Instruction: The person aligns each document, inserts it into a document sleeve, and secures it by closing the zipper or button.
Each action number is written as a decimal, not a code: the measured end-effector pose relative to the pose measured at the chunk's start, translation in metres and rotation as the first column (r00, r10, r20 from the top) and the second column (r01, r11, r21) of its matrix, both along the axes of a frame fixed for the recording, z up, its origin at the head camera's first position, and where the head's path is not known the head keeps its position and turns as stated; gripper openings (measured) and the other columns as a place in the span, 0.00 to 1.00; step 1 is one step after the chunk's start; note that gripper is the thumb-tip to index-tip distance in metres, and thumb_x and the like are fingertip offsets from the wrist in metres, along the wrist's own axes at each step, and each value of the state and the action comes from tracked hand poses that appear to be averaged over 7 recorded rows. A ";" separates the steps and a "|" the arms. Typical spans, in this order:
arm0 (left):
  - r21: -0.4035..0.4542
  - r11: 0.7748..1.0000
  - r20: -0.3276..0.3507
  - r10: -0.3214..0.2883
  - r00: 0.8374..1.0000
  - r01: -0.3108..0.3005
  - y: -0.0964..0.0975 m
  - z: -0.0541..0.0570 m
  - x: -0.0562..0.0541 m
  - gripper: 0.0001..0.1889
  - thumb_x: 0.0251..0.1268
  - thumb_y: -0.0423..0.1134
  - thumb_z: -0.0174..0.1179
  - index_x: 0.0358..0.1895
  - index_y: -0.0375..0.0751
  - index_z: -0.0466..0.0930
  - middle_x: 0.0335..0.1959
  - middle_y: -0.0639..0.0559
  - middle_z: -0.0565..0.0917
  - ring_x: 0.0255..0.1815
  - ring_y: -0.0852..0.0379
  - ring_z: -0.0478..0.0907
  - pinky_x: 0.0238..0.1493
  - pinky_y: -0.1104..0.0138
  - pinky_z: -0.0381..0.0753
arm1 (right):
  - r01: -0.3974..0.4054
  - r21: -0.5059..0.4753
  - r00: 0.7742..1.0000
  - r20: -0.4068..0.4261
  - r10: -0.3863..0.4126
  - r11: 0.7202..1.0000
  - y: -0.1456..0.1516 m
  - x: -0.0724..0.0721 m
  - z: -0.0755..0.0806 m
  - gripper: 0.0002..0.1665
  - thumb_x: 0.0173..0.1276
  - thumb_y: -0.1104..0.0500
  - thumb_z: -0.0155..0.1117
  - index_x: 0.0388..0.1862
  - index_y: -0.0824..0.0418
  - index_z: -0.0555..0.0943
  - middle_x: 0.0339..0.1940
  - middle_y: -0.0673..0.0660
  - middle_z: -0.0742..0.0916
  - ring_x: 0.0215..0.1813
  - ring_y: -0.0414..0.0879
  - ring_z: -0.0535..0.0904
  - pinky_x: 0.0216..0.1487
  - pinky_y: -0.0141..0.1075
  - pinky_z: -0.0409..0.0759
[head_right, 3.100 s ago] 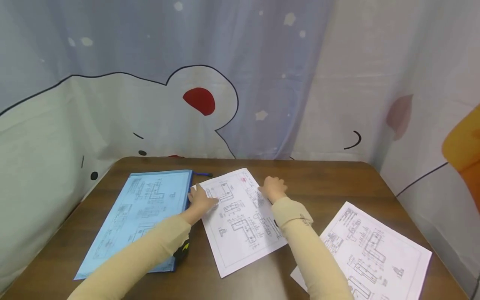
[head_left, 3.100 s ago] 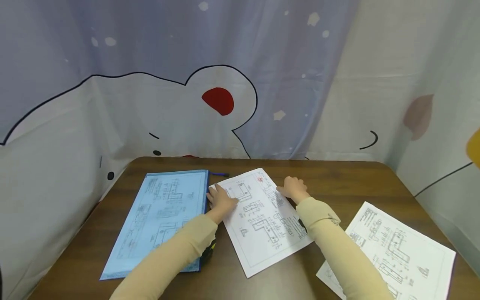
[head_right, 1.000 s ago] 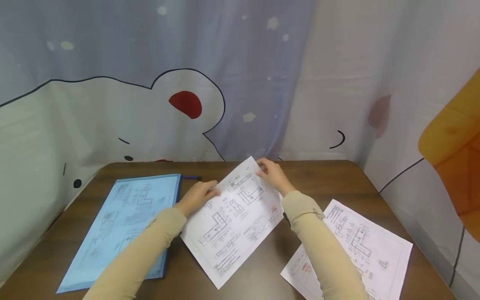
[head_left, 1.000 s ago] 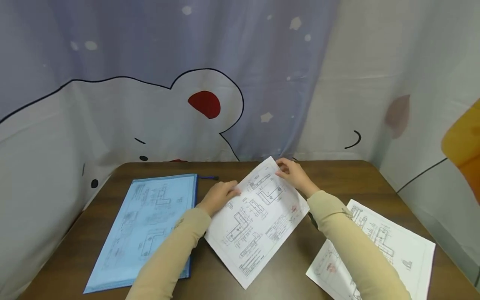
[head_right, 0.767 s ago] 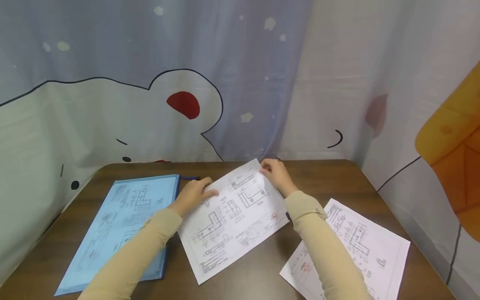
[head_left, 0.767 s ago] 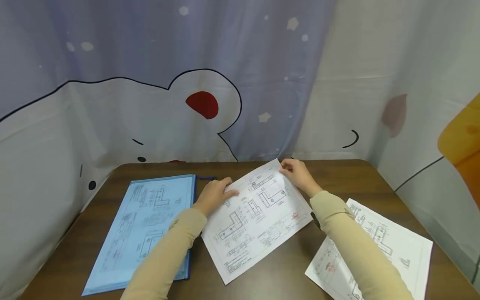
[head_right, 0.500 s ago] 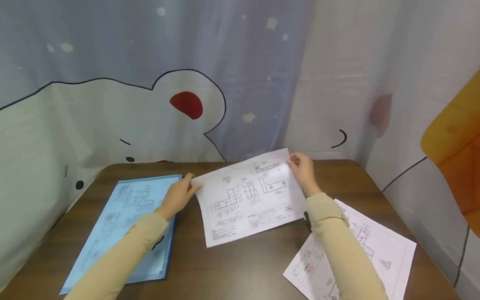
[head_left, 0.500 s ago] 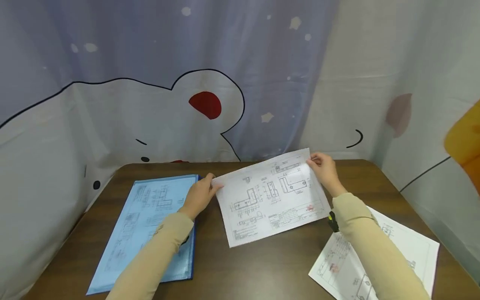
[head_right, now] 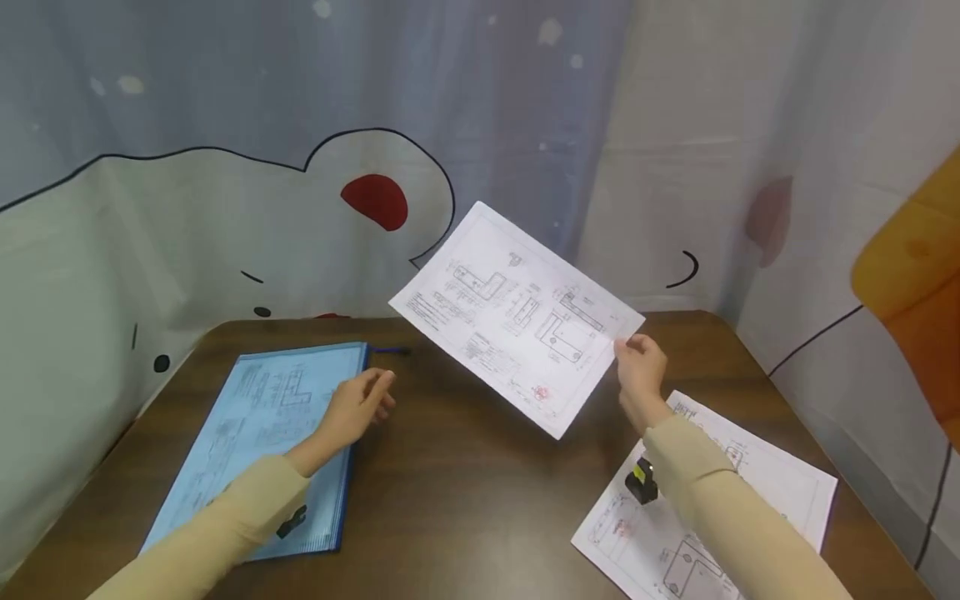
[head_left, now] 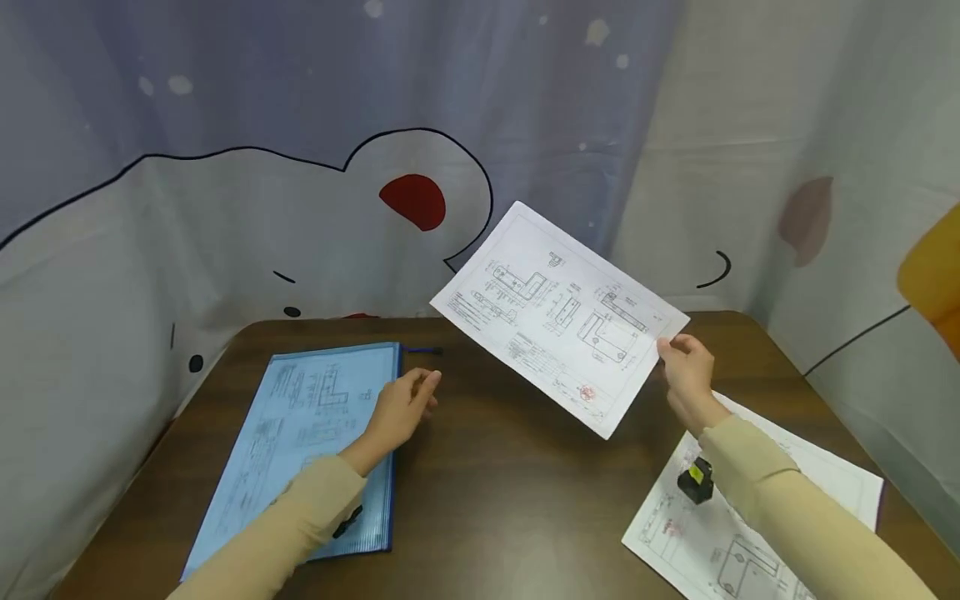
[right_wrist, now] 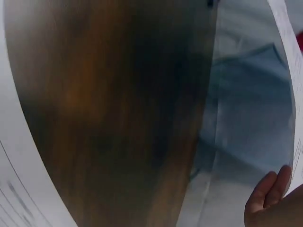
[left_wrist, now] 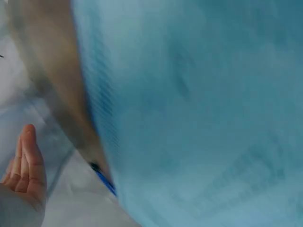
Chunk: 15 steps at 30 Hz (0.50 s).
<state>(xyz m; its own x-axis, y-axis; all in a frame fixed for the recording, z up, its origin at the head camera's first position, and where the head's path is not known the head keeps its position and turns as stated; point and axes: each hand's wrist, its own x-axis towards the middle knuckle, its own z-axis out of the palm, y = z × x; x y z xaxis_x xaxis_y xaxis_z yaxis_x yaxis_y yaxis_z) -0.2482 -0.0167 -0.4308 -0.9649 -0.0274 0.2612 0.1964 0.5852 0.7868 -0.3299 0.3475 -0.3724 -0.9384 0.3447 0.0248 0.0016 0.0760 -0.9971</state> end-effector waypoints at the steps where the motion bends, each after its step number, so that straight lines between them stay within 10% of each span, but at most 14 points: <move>1: 0.059 0.998 0.014 -0.004 1.000 0.003 0.004 0.002 0.002 0.24 0.73 0.51 0.45 0.53 0.32 0.75 0.30 0.40 0.85 0.25 0.46 0.83 0.26 0.67 0.81 | -0.008 -0.041 1.000 -0.001 0.008 0.999 -0.004 0.005 -0.002 0.07 0.69 0.66 0.52 0.43 0.69 0.71 0.20 0.40 0.76 0.22 0.31 0.72 0.26 0.23 0.72; 10: 0.452 0.882 0.148 -0.220 0.964 0.131 0.030 0.012 0.013 0.26 0.73 0.47 0.46 0.58 0.25 0.69 0.36 0.30 0.84 0.25 0.53 0.84 0.28 0.65 0.84 | -0.206 -0.172 0.978 -0.016 0.207 0.963 -0.049 0.053 -0.019 0.06 0.71 0.68 0.48 0.45 0.69 0.67 0.20 0.35 0.81 0.28 0.29 0.78 0.36 0.24 0.78; 15: 0.544 0.835 0.073 -0.148 0.986 0.085 0.034 0.007 0.014 0.17 0.74 0.35 0.44 0.47 0.19 0.71 0.30 0.29 0.83 0.17 0.62 0.80 0.23 0.70 0.81 | -0.328 -0.148 0.944 -0.016 0.329 0.933 -0.058 0.064 -0.023 0.12 0.70 0.71 0.50 0.51 0.72 0.65 0.24 0.37 0.82 0.29 0.30 0.80 0.37 0.25 0.79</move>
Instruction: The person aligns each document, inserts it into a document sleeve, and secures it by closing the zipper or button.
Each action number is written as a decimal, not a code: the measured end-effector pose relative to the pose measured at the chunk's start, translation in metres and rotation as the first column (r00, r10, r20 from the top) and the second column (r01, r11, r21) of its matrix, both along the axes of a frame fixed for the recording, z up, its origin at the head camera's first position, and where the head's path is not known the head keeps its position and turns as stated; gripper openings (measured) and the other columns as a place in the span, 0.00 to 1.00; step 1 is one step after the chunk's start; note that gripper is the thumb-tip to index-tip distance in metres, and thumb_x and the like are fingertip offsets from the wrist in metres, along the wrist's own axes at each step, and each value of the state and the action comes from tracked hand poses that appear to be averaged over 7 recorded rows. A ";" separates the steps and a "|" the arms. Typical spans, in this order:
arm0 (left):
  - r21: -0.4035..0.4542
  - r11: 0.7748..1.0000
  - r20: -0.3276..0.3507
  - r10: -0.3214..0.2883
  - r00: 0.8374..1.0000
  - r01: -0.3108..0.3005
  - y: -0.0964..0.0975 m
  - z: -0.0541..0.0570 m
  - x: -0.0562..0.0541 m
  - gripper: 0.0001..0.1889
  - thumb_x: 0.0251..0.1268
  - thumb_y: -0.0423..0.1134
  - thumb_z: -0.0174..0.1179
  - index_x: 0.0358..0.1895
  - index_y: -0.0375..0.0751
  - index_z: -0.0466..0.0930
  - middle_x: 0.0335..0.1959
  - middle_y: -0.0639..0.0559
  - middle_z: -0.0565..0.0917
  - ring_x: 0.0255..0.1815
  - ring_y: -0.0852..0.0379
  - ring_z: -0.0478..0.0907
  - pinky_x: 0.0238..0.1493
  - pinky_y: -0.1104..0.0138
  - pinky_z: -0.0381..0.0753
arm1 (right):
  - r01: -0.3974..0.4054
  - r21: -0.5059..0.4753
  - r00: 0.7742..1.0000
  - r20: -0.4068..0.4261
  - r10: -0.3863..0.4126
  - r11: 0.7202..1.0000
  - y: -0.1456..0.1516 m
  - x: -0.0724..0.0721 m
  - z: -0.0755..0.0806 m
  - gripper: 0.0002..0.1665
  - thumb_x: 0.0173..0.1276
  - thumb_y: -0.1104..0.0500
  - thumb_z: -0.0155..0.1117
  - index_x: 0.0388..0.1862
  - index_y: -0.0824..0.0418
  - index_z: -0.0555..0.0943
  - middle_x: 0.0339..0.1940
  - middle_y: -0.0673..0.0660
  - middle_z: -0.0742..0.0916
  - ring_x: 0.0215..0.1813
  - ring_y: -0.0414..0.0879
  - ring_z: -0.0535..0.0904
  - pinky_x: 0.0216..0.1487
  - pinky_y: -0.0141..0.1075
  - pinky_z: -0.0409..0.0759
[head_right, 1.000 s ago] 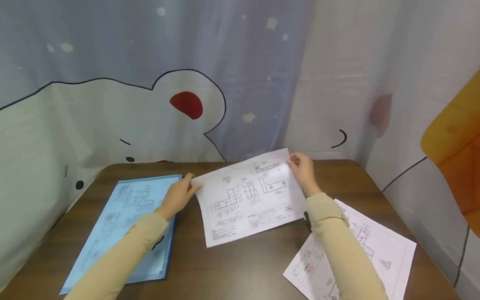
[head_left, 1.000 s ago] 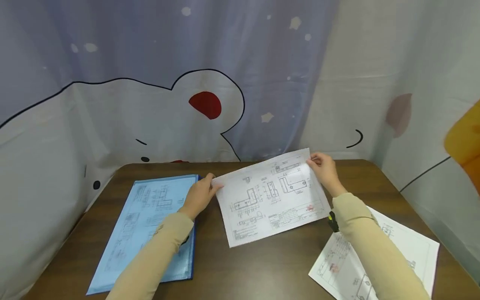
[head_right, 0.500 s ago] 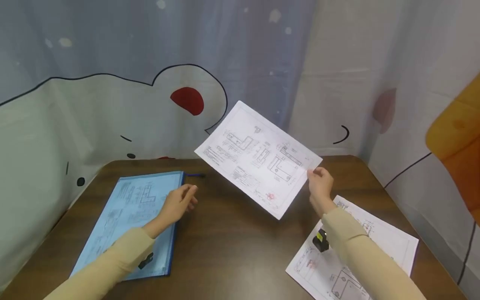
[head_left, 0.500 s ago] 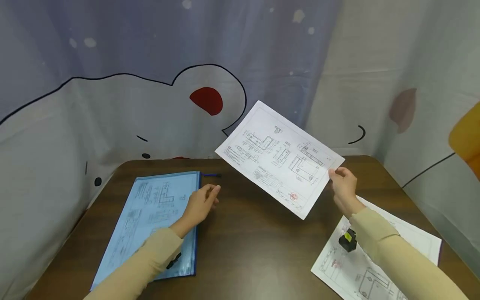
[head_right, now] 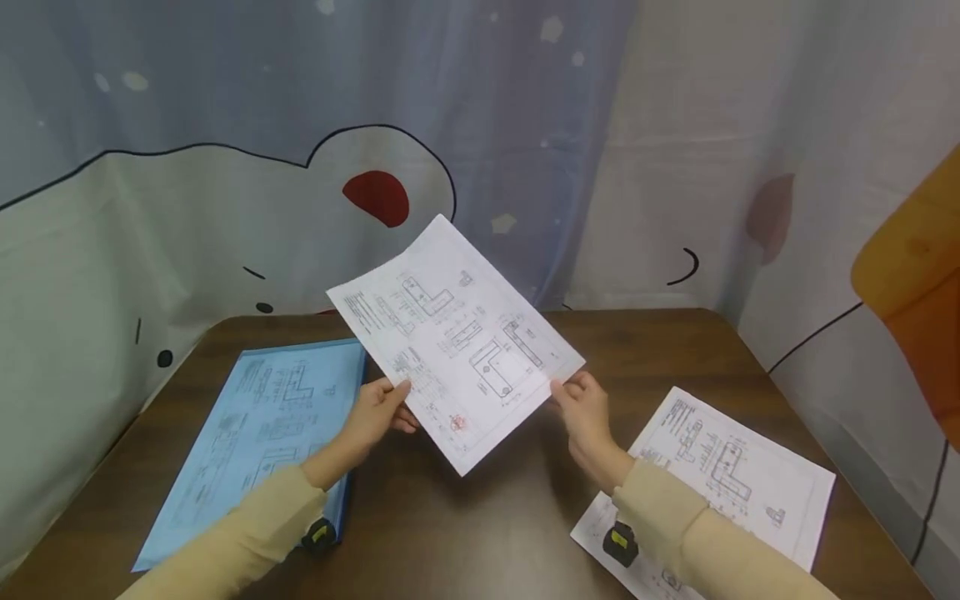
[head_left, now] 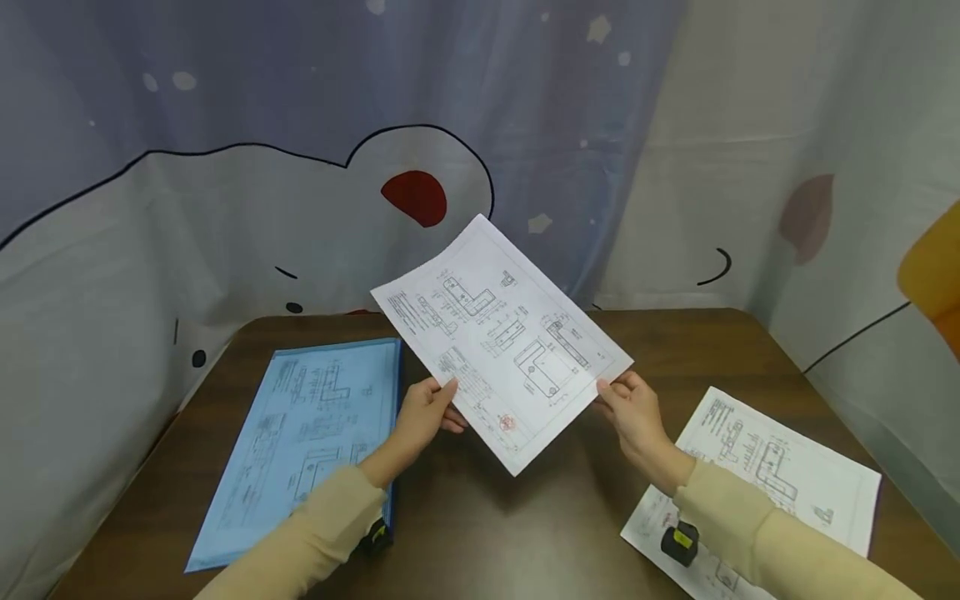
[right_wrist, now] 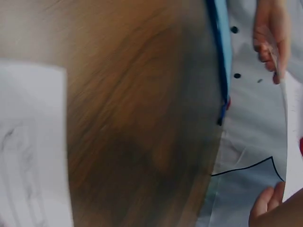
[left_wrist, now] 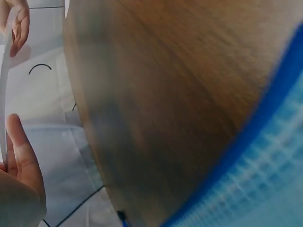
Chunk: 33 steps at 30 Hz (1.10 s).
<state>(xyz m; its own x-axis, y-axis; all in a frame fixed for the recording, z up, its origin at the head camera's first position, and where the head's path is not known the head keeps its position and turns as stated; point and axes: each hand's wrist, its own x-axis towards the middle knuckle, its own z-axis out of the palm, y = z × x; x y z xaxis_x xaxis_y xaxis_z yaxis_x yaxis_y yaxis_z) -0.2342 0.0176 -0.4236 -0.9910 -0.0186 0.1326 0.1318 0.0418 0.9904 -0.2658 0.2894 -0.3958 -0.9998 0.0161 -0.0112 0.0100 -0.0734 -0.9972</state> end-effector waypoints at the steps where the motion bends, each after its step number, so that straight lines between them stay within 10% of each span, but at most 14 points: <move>1: 0.005 1.000 -0.010 0.024 1.000 -0.024 -0.001 -0.001 0.000 0.16 0.73 0.33 0.44 0.46 0.18 0.72 0.29 0.30 0.83 0.16 0.63 0.79 0.22 0.71 0.80 | -0.017 0.012 1.000 -0.003 0.017 1.000 0.000 0.001 -0.001 0.13 0.69 0.71 0.51 0.51 0.73 0.65 0.24 0.38 0.82 0.29 0.30 0.80 0.38 0.26 0.80; 7: -0.051 0.997 -0.020 0.052 0.998 -0.053 -0.017 -0.004 0.002 0.14 0.73 0.32 0.44 0.42 0.18 0.72 0.20 0.39 0.83 0.13 0.66 0.75 0.20 0.74 0.78 | -0.049 0.150 0.992 -0.108 0.066 0.987 0.007 -0.004 -0.006 0.13 0.67 0.71 0.54 0.48 0.76 0.69 0.24 0.40 0.83 0.28 0.32 0.80 0.36 0.27 0.81; 13: -0.255 0.962 -0.069 -0.124 0.990 0.102 -0.039 -0.007 0.021 0.15 0.72 0.32 0.45 0.43 0.17 0.73 0.16 0.37 0.80 0.11 0.66 0.73 0.16 0.69 0.77 | -0.098 0.388 0.913 -0.332 0.239 0.916 0.014 -0.019 0.000 0.17 0.71 0.62 0.54 0.49 0.76 0.76 0.29 0.54 0.86 0.29 0.33 0.79 0.36 0.29 0.81; 19: -0.350 0.917 -0.043 -0.220 0.975 0.192 -0.042 -0.010 0.046 0.15 0.72 0.34 0.47 0.43 0.21 0.75 0.14 0.37 0.78 0.11 0.66 0.72 0.15 0.62 0.77 | -0.240 0.441 0.863 -0.312 0.398 0.865 0.006 -0.013 0.006 0.15 0.71 0.63 0.54 0.43 0.78 0.77 0.32 0.71 0.86 0.26 0.37 0.81 0.27 0.28 0.78; 29: -0.430 0.875 0.073 -0.214 0.974 0.224 -0.050 -0.014 0.051 0.19 0.74 0.47 0.46 0.45 0.31 0.76 0.22 0.42 0.80 0.17 0.60 0.75 0.18 0.66 0.77 | -0.123 0.427 0.919 -0.293 0.266 0.896 -0.006 -0.003 -0.004 0.13 0.69 0.67 0.54 0.38 0.82 0.76 0.28 0.76 0.84 0.18 0.33 0.79 0.20 0.27 0.77; 33: -0.606 0.780 0.099 -0.119 0.988 0.154 -0.061 -0.014 0.046 0.19 0.71 0.50 0.48 0.50 0.38 0.74 0.24 0.46 0.77 0.20 0.57 0.73 0.21 0.67 0.73 | -0.073 0.458 0.963 -0.199 0.182 0.886 -0.002 -0.004 -0.006 0.15 0.70 0.68 0.52 0.44 0.83 0.75 0.33 0.76 0.84 0.20 0.32 0.79 0.23 0.25 0.77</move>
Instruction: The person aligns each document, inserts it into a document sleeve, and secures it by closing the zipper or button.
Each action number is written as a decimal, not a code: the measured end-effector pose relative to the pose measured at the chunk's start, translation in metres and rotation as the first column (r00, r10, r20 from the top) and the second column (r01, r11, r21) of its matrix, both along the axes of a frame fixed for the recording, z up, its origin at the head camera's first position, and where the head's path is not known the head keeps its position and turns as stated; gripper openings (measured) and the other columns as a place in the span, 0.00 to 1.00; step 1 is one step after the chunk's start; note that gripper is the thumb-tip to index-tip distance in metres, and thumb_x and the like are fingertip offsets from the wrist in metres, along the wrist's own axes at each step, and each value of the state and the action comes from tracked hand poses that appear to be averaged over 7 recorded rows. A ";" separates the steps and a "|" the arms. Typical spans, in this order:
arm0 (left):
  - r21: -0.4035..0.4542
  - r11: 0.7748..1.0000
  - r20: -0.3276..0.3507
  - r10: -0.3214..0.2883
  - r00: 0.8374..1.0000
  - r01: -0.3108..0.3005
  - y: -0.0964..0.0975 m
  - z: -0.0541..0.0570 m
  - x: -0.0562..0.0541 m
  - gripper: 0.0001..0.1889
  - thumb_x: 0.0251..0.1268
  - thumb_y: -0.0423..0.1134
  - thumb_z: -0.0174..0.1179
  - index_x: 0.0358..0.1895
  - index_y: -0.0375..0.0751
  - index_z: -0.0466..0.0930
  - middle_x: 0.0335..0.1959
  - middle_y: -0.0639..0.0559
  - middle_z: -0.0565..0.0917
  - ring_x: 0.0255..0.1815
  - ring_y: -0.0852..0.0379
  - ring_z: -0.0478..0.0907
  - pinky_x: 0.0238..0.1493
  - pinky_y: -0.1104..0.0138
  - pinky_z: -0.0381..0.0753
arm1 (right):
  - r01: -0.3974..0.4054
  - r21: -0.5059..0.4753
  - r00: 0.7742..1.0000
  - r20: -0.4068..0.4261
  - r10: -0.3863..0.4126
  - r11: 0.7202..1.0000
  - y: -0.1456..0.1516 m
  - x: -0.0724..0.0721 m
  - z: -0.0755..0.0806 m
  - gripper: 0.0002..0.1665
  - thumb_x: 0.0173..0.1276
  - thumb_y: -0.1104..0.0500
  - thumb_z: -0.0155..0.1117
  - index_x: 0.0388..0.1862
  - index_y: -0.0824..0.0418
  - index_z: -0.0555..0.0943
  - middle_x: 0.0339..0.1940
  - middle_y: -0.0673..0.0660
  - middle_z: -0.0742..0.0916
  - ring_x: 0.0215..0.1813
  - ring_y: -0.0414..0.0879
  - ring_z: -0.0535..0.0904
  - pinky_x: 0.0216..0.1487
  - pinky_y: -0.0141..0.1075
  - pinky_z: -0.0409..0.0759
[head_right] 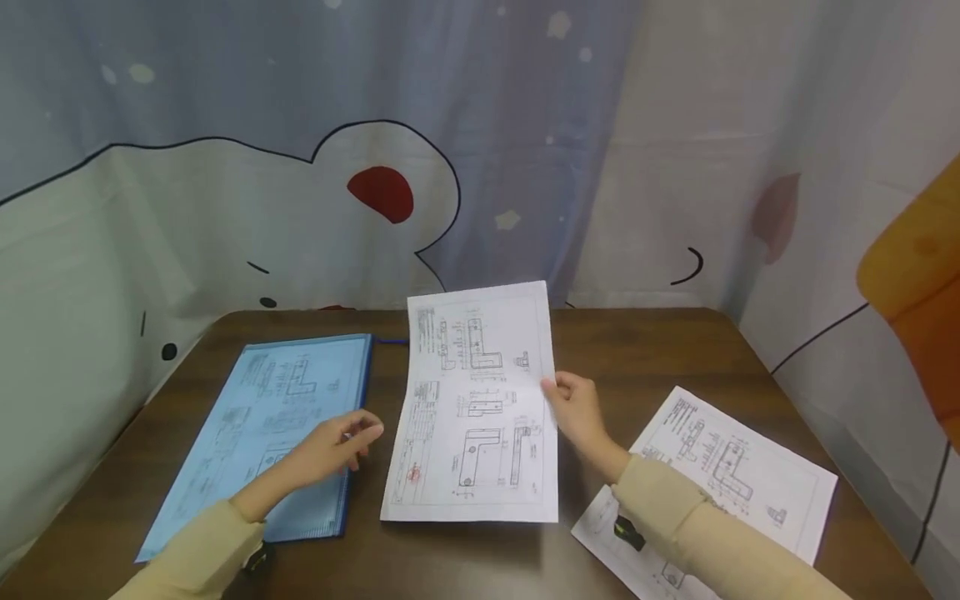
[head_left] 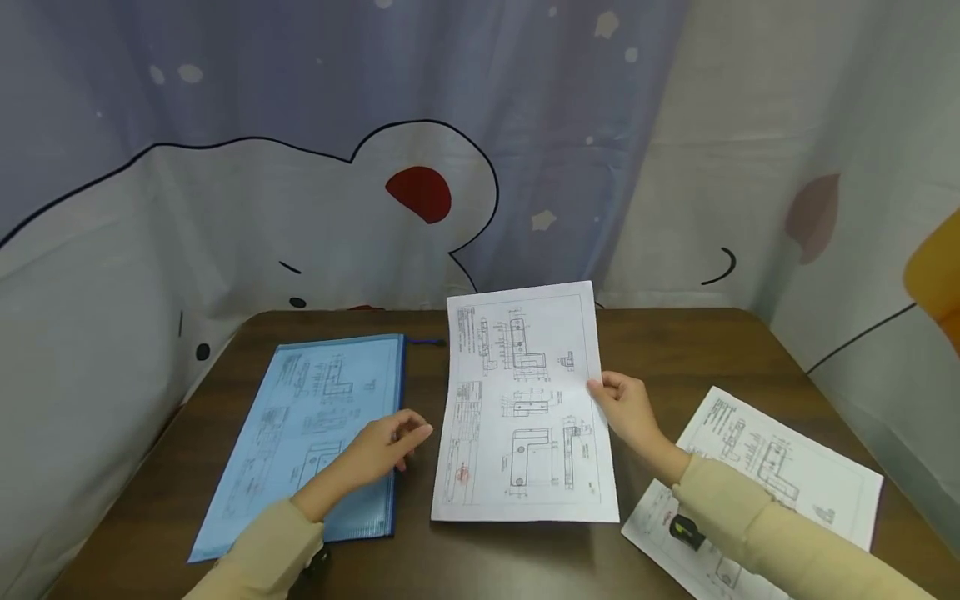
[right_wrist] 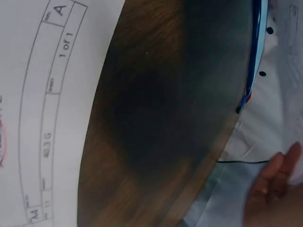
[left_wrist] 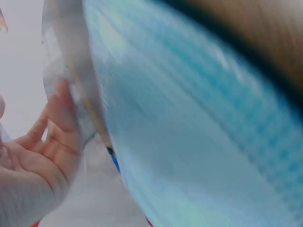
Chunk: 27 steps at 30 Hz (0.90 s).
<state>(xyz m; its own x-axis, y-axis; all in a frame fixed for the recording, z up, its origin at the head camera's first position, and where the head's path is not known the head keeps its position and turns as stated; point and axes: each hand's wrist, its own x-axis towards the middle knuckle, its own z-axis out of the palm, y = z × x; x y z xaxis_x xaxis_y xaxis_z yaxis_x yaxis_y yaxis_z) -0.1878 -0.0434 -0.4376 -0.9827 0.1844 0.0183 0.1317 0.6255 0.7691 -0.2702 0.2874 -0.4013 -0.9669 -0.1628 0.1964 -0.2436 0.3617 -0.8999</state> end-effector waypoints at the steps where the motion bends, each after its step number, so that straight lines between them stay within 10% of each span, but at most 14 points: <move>1: -0.065 0.998 0.002 0.015 1.000 -0.015 -0.003 0.000 -0.001 0.18 0.70 0.50 0.50 0.49 0.39 0.74 0.24 0.47 0.75 0.20 0.57 0.72 0.22 0.67 0.71 | 0.013 0.021 0.999 0.032 -0.013 1.000 0.002 -0.001 -0.001 0.15 0.70 0.68 0.51 0.46 0.83 0.75 0.33 0.75 0.85 0.22 0.33 0.80 0.25 0.25 0.77; 9: -0.312 0.950 0.129 0.069 0.989 -0.025 -0.020 -0.006 -0.012 0.16 0.65 0.48 0.58 0.37 0.38 0.66 0.20 0.51 0.65 0.16 0.57 0.63 0.17 0.68 0.69 | -0.038 0.191 0.988 0.155 0.008 0.981 0.016 -0.007 -0.014 0.18 0.70 0.68 0.47 0.52 0.84 0.70 0.35 0.73 0.85 0.28 0.46 0.84 0.29 0.31 0.80; 17: -0.525 0.832 -0.065 0.168 0.984 -0.177 -0.021 -0.018 -0.028 0.18 0.67 0.47 0.54 0.23 0.39 0.70 0.15 0.51 0.69 0.16 0.57 0.65 0.19 0.68 0.62 | -0.001 0.327 0.995 0.091 -0.030 0.945 0.023 -0.014 -0.028 0.19 0.71 0.67 0.45 0.52 0.83 0.70 0.35 0.73 0.84 0.30 0.50 0.83 0.33 0.38 0.82; 27: -0.462 0.869 -0.165 0.115 0.980 -0.180 -0.031 -0.021 -0.033 0.16 0.62 0.33 0.48 0.17 0.45 0.57 0.14 0.54 0.56 0.17 0.58 0.53 0.22 0.68 0.54 | 0.115 0.359 0.989 -0.133 -0.071 0.926 0.030 -0.019 -0.030 0.15 0.69 0.66 0.52 0.46 0.79 0.76 0.31 0.72 0.85 0.26 0.54 0.84 0.24 0.36 0.80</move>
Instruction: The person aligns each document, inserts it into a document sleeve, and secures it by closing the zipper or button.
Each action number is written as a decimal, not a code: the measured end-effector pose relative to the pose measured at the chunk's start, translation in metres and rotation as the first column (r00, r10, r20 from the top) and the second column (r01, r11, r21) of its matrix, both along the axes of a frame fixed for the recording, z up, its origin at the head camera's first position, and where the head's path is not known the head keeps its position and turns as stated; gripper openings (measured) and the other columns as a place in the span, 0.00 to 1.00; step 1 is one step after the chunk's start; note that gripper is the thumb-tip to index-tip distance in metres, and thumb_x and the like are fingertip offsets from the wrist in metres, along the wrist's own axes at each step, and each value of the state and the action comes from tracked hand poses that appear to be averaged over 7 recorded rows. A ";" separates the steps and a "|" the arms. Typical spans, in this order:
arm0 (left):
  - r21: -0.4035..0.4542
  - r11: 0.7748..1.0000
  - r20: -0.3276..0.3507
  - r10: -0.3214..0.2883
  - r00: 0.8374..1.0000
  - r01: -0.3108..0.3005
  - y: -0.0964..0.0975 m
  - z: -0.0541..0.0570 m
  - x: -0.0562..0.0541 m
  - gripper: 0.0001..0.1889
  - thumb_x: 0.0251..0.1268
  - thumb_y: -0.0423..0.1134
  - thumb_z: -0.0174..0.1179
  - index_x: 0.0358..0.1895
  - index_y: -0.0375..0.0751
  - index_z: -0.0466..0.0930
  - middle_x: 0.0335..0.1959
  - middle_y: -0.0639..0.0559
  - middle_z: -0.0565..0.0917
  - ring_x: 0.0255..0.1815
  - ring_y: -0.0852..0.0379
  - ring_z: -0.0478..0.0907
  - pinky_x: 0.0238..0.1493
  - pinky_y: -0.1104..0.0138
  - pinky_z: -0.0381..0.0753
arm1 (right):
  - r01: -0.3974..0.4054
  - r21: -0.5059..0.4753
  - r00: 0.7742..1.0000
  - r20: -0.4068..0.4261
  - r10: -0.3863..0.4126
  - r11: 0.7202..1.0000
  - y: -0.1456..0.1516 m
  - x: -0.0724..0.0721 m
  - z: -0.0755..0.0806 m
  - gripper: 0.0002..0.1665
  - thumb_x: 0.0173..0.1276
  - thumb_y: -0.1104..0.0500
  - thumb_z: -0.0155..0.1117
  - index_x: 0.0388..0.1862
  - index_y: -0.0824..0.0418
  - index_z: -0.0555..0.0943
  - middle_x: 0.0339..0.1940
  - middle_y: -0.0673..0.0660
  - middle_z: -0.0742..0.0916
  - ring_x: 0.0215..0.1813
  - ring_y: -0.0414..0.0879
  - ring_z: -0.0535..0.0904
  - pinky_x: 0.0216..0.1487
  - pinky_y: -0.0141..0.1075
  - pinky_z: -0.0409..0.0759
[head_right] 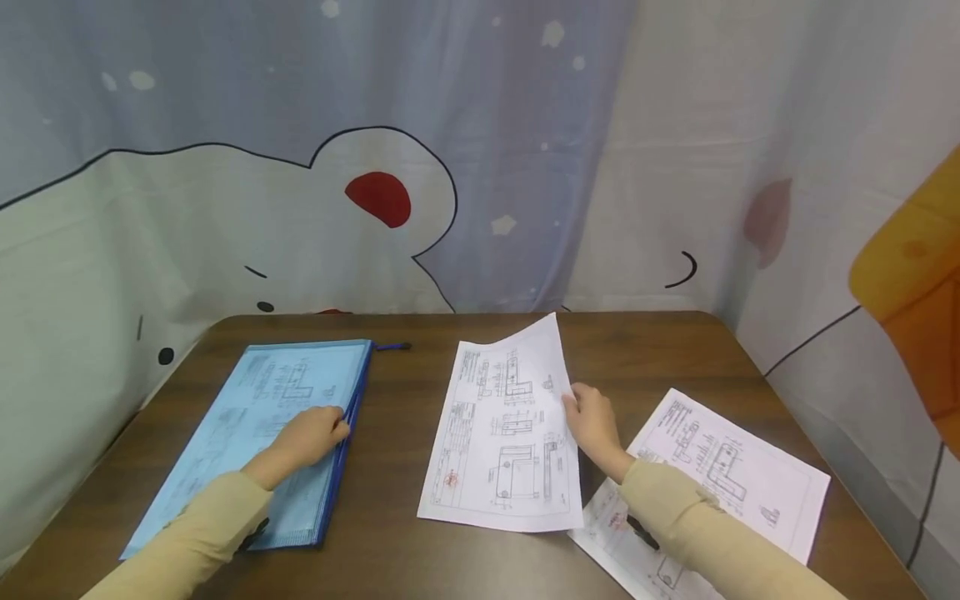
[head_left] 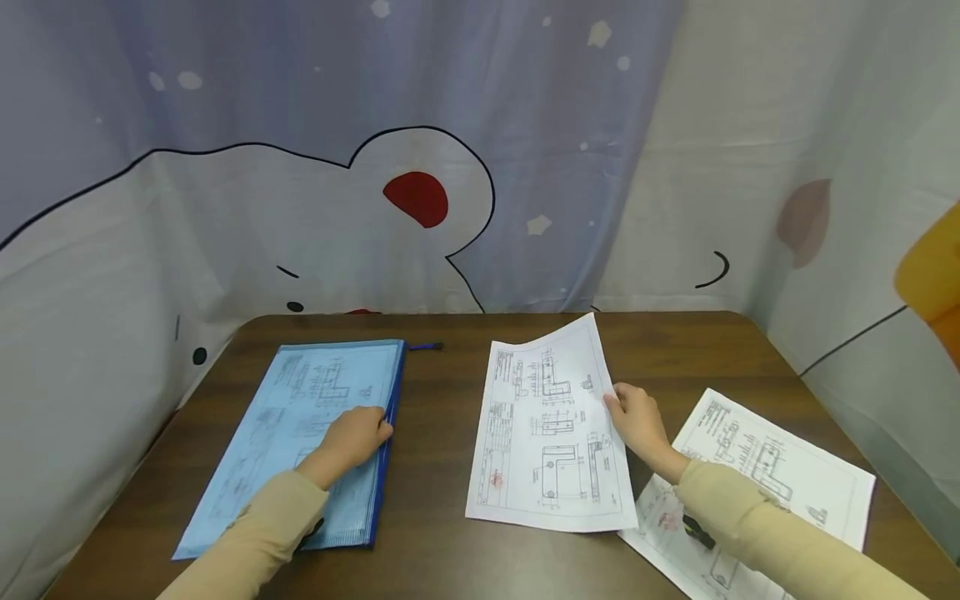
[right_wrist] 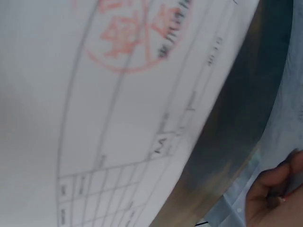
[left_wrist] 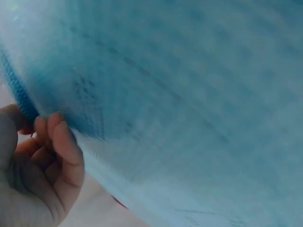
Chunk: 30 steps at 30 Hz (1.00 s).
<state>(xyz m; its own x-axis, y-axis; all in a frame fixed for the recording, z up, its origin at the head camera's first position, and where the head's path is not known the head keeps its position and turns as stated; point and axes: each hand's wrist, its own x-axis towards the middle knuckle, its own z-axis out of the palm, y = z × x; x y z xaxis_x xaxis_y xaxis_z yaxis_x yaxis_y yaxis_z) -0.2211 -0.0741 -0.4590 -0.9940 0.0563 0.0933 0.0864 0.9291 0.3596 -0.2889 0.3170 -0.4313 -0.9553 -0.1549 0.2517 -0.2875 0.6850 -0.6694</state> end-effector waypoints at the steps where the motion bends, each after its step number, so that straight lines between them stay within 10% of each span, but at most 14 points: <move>1: 0.001 1.000 -0.026 0.001 1.000 -0.001 0.000 0.001 0.000 0.16 0.62 0.32 0.48 0.17 0.45 0.58 0.14 0.54 0.56 0.17 0.58 0.53 0.21 0.68 0.54 | -0.018 -0.031 1.000 0.002 0.018 0.999 0.000 0.000 0.001 0.15 0.69 0.67 0.52 0.47 0.80 0.75 0.31 0.73 0.85 0.25 0.54 0.84 0.24 0.35 0.80; 8: 0.011 1.000 -0.157 -0.001 0.988 0.003 0.014 0.016 0.001 0.16 0.59 0.31 0.49 0.15 0.45 0.58 0.13 0.55 0.55 0.17 0.60 0.52 0.20 0.70 0.52 | -0.083 -0.286 0.973 0.184 0.140 0.955 -0.009 0.003 0.012 0.18 0.71 0.67 0.48 0.50 0.83 0.71 0.31 0.73 0.85 0.23 0.46 0.85 0.24 0.31 0.81; 21: 0.016 1.000 -0.239 -0.021 0.971 0.025 0.045 0.028 0.002 0.20 0.60 0.33 0.52 0.14 0.47 0.55 0.12 0.57 0.53 0.15 0.61 0.52 0.18 0.72 0.50 | -0.119 -0.418 0.868 0.397 0.298 0.901 -0.020 0.017 0.014 0.21 0.73 0.64 0.46 0.55 0.81 0.69 0.37 0.67 0.87 0.30 0.45 0.86 0.31 0.33 0.83; 30: 0.098 0.995 -0.191 -0.012 0.982 0.031 0.056 0.029 0.005 0.17 0.63 0.33 0.49 0.16 0.44 0.59 0.13 0.56 0.55 0.15 0.62 0.53 0.18 0.73 0.52 | -0.093 -0.436 0.884 0.377 0.276 0.895 -0.026 0.016 0.006 0.20 0.73 0.65 0.46 0.54 0.83 0.69 0.35 0.66 0.87 0.27 0.42 0.85 0.29 0.31 0.82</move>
<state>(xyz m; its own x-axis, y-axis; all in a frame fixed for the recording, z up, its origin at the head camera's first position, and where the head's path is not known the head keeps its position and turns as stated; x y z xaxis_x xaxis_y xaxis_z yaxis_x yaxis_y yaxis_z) -0.2160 -0.0177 -0.4302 -0.9564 0.0584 0.2861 0.1815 0.8865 0.4257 -0.2732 0.2914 -0.4254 -0.9454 -0.3140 -0.0871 -0.0114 0.2991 -0.9541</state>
